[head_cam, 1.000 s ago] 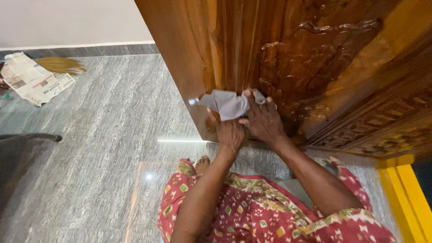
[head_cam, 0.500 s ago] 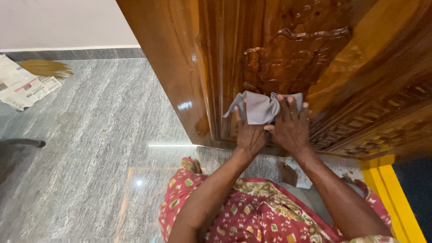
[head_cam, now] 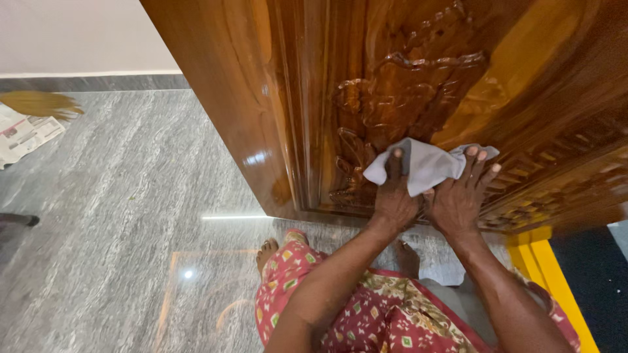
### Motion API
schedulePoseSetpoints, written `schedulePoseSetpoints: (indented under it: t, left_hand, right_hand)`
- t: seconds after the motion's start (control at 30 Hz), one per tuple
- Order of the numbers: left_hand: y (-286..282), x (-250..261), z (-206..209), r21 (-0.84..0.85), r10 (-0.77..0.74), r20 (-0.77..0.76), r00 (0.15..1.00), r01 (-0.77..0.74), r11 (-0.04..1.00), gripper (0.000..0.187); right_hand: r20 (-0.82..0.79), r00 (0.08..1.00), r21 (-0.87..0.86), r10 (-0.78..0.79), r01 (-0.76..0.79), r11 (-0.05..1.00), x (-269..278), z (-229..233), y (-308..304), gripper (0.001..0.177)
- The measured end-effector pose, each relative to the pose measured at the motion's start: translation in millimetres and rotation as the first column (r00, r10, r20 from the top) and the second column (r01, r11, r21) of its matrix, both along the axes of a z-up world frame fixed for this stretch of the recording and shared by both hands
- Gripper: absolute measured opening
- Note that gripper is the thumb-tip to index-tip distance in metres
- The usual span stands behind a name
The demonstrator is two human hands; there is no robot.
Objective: The person sits on the floor and wipes a wooden door with a gray cloth. They clean the carved panels and flat surfaces of the door using both hands.
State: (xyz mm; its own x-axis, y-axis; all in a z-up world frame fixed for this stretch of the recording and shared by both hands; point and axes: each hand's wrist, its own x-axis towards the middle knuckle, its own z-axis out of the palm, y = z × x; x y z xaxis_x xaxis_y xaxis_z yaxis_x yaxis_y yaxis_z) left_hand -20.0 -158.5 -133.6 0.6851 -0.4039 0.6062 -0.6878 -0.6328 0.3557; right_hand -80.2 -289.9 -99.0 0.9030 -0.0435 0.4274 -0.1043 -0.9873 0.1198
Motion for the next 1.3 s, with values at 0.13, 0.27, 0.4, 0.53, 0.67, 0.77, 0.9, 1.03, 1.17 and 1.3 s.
schedulePoseSetpoints:
  t: [0.13, 0.27, 0.4, 0.53, 0.67, 0.77, 0.9, 1.03, 1.17, 1.3]
  left_hand:
    - [3, -14, 22, -0.043, -0.129, -0.181, 0.975, 0.124, 0.991, 0.075]
    - [22, -24, 60, -0.173, -0.236, -0.074, 0.969, 0.221, 0.96, 0.069]
    - [35, -13, 107, 0.316, -0.125, 0.179, 0.976, 0.063, 0.947, 0.07]
    - [39, -1, 157, 0.34, -0.036, 0.579, 0.814, -0.201, 0.919, 0.069]
    - [24, 15, 207, 0.354, -0.057, 0.706, 0.706, -0.281, 0.892, 0.071]
    - [9, 27, 245, 0.291, -0.041, 0.767, 0.64, -0.29, 0.912, 0.067]
    - [-19, 40, 292, 0.294, -0.09, 0.771, 0.631, -0.227, 0.929, 0.069]
    - [-39, 59, 329, 0.252, -0.038, 0.79, 0.612, -0.267, 0.93, 0.066]
    - [-54, 69, 367, 0.192, -0.11, 0.731, 0.673, -0.049, 0.98, 0.061]
    - [-54, 72, 416, 0.307, -0.221, 0.644, 0.733, 0.017, 0.952, 0.063]
  right_hand:
    - [-0.244, 0.951, -0.108, -0.188, 0.166, 0.98, -15, 9, -2, 0.056]
    - [0.245, 0.963, 0.09, 0.112, -0.138, 0.986, -18, 21, 0, 0.09]
    - [0.401, 0.914, 0.256, 0.059, -0.173, 0.951, -5, 49, 11, 0.112]
    - [0.452, 0.891, 0.374, -0.039, -0.149, 0.915, 3, 90, 20, 0.113]
    - [0.607, 0.79, 0.359, -0.091, -0.17, 0.918, 19, 125, 8, 0.113]
    - [0.693, 0.714, 0.287, -0.094, -0.155, 0.945, 35, 152, -17, 0.107]
    - [0.831, 0.556, 0.137, -0.012, -0.184, 0.973, 56, 187, -65, 0.102]
    - [0.882, 0.47, 0.078, -0.042, -0.058, 0.995, 77, 213, -104, 0.101]
    - [0.879, 0.476, 0.042, -0.042, 0.011, 0.999, 86, 233, -115, 0.093]
    - [0.881, 0.473, 0.001, 0.012, -0.027, 1.0, 96, 267, -92, 0.087]
